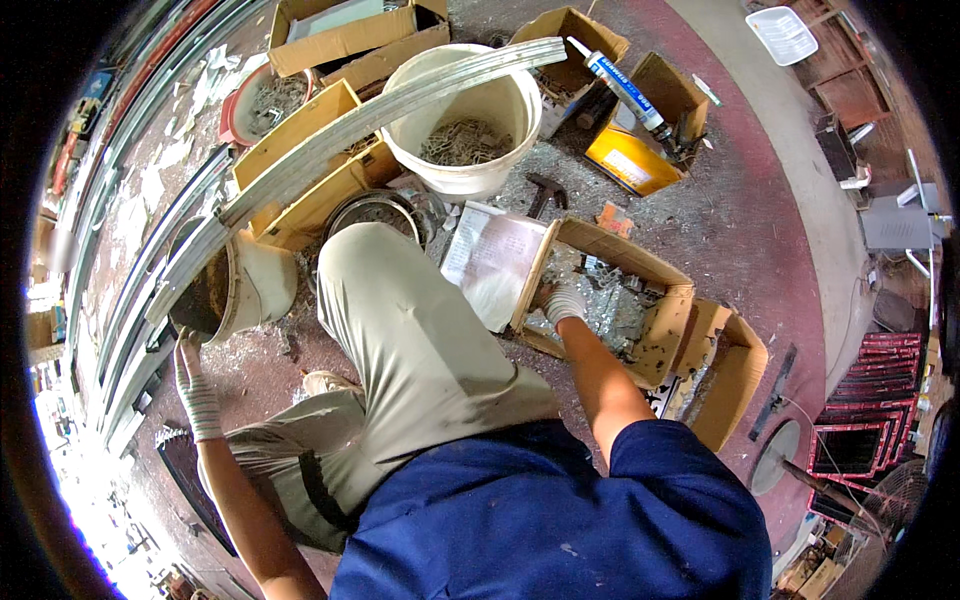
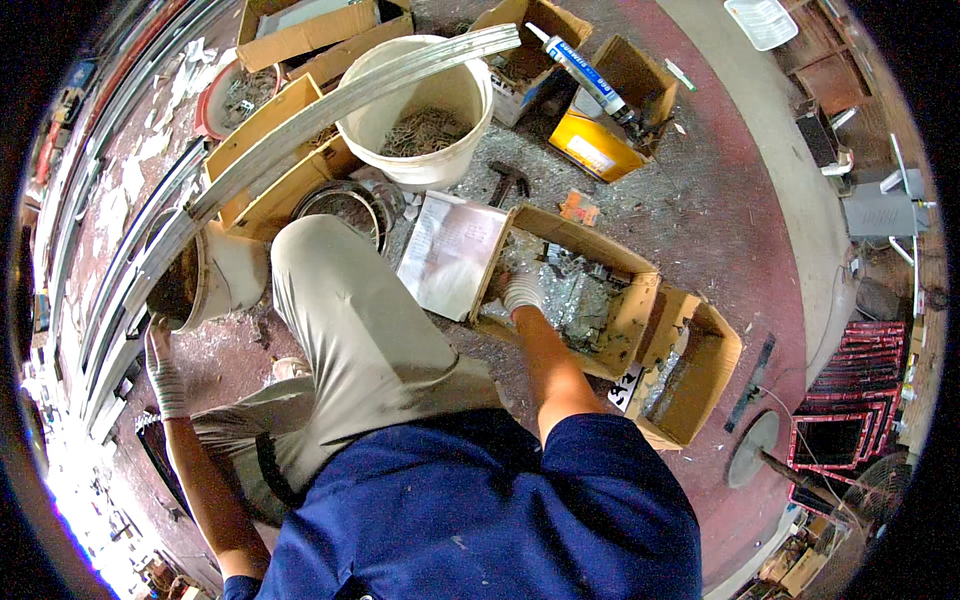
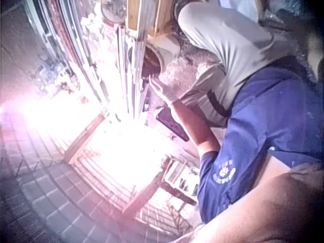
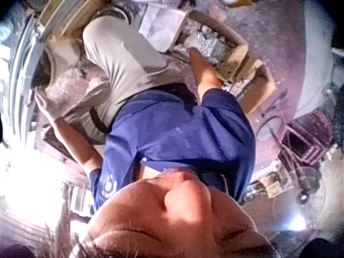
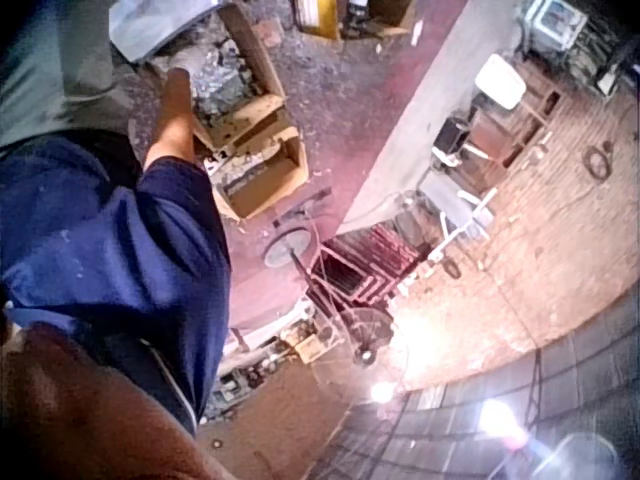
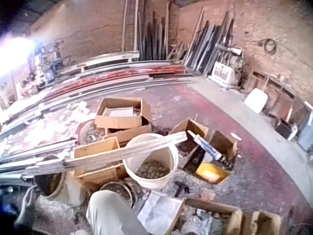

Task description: The person walks through a workshop and sits on the floor to assemble metal profiles. They repeatedly pick small metal connectors from a box and attach them to a long metal frame, then place the connectors into a bucket.

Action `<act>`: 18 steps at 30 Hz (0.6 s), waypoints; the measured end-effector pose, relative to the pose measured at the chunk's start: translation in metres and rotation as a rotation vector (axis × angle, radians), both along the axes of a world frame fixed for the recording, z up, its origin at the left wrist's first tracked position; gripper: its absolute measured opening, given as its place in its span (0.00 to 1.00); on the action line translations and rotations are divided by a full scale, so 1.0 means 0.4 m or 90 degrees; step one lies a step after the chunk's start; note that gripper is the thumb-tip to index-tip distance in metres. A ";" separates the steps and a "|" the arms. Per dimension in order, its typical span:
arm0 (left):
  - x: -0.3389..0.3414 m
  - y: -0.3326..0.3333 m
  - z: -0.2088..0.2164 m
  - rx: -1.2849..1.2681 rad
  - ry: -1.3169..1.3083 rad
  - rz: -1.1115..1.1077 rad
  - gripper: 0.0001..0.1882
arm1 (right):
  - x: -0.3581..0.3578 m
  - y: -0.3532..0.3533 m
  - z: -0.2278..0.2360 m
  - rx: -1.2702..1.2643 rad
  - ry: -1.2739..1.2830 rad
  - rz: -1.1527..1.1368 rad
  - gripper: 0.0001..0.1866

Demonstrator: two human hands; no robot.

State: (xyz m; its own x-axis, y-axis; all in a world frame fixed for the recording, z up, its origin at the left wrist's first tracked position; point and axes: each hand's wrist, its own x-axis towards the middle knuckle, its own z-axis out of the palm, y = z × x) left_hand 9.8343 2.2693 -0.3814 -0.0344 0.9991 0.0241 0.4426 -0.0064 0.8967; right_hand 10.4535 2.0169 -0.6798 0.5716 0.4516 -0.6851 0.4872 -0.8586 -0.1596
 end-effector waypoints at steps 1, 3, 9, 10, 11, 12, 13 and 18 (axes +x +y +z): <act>-0.003 0.007 -0.006 0.001 -0.022 0.006 0.29 | -0.001 -0.005 -0.008 0.024 -0.037 0.049 0.29; -0.017 -0.011 -0.013 -0.010 -0.002 0.010 0.29 | -0.034 0.031 0.029 0.037 -0.029 0.003 0.28; 0.022 -0.010 -0.016 -0.018 0.011 -0.012 0.30 | -0.034 0.050 0.037 0.043 -0.027 -0.174 0.26; 0.015 -0.015 -0.010 -0.032 -0.004 0.011 0.30 | -0.050 0.051 0.038 0.057 -0.038 -0.160 0.27; -0.008 -0.022 -0.010 -0.019 -0.004 0.000 0.30 | -0.064 0.055 0.039 0.070 -0.047 -0.144 0.29; -0.028 -0.029 -0.005 -0.005 -0.001 -0.008 0.30 | -0.075 0.065 0.038 0.069 -0.062 -0.114 0.30; -0.019 -0.033 0.006 -0.012 0.017 0.001 0.30 | -0.077 0.060 0.015 0.065 -0.079 -0.090 0.32; 0.157 0.033 -0.008 0.004 0.060 -0.091 0.29 | 0.105 -0.060 -0.181 0.063 -0.044 -0.209 0.25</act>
State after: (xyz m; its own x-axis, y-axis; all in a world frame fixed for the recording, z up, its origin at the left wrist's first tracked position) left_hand 9.8971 2.2825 -0.3846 0.1107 0.9935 0.0272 0.5183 -0.0811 0.8514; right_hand 10.4957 1.9930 -0.7524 0.7410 0.2985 -0.6015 0.2008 -0.9533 -0.2258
